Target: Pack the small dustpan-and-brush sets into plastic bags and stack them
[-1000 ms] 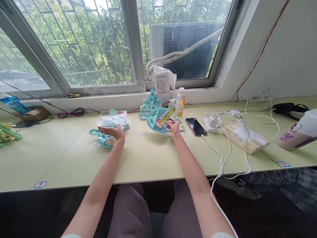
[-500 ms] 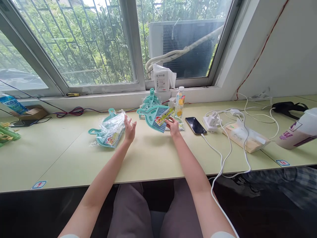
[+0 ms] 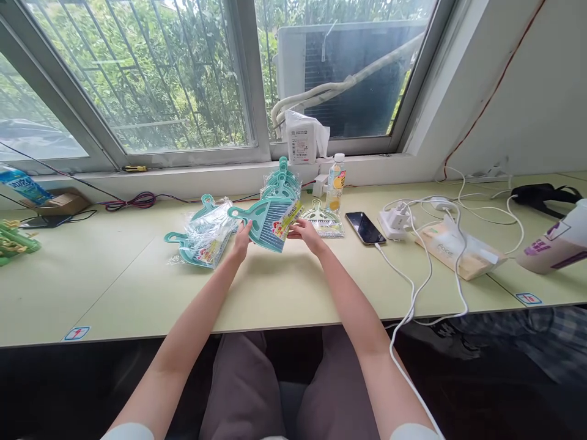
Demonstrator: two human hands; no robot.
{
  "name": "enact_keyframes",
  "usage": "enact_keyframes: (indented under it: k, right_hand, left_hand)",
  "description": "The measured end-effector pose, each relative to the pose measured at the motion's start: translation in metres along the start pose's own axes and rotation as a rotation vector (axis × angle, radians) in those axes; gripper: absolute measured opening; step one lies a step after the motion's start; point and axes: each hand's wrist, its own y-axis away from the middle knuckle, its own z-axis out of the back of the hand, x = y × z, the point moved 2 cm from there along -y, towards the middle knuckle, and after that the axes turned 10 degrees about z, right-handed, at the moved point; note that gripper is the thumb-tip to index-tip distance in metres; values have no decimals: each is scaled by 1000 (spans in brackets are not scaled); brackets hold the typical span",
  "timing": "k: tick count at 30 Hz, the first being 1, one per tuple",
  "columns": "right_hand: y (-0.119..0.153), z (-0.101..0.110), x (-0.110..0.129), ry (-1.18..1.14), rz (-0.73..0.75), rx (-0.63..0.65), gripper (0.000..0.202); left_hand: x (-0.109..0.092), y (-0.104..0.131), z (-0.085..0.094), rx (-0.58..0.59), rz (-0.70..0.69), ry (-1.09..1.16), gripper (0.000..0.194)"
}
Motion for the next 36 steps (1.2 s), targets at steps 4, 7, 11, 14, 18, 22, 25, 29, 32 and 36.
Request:
enact_keyframes:
  k: [4,7,11,14,18,22,25,29,32,36]
  right_hand:
    - [0,1,-1,107,-33,28,24]
    - [-1,5,-9,304,-70,70,19]
    - [0,5,-19,637,6,150,4]
    - [2,3,-20,889,116,174,5]
    - [4,-1,-18,1054,189,197,38]
    - [8,-6,-10,1119,338,114,60]
    - [12,-14,1,1116,438,-4,41]
    - [17,-26,13,1038,498,-84,31]
    - [19,-32,17,1049,508,-86,36]
    - [23,-37,18,1068,539,-101,39]
  left_hand:
    - [-2,-8,12,-220,-61,28,25]
    - [-2,-13,19,-305,-68,35,29]
    - [-3,-15,26,-379,-113,46,29]
    - [-4,-16,30,-434,-145,14,31]
    - [-5,-17,33,-462,-192,3,29]
    - [-6,-17,27,-383,-221,-6,26]
    - [-7,-9,16,-303,-264,-75,24]
    - [-14,16,-8,-95,-378,-193,29]
    - [-19,36,-23,7,-434,-306,32]
    - [-22,47,-29,11,-444,-335,34]
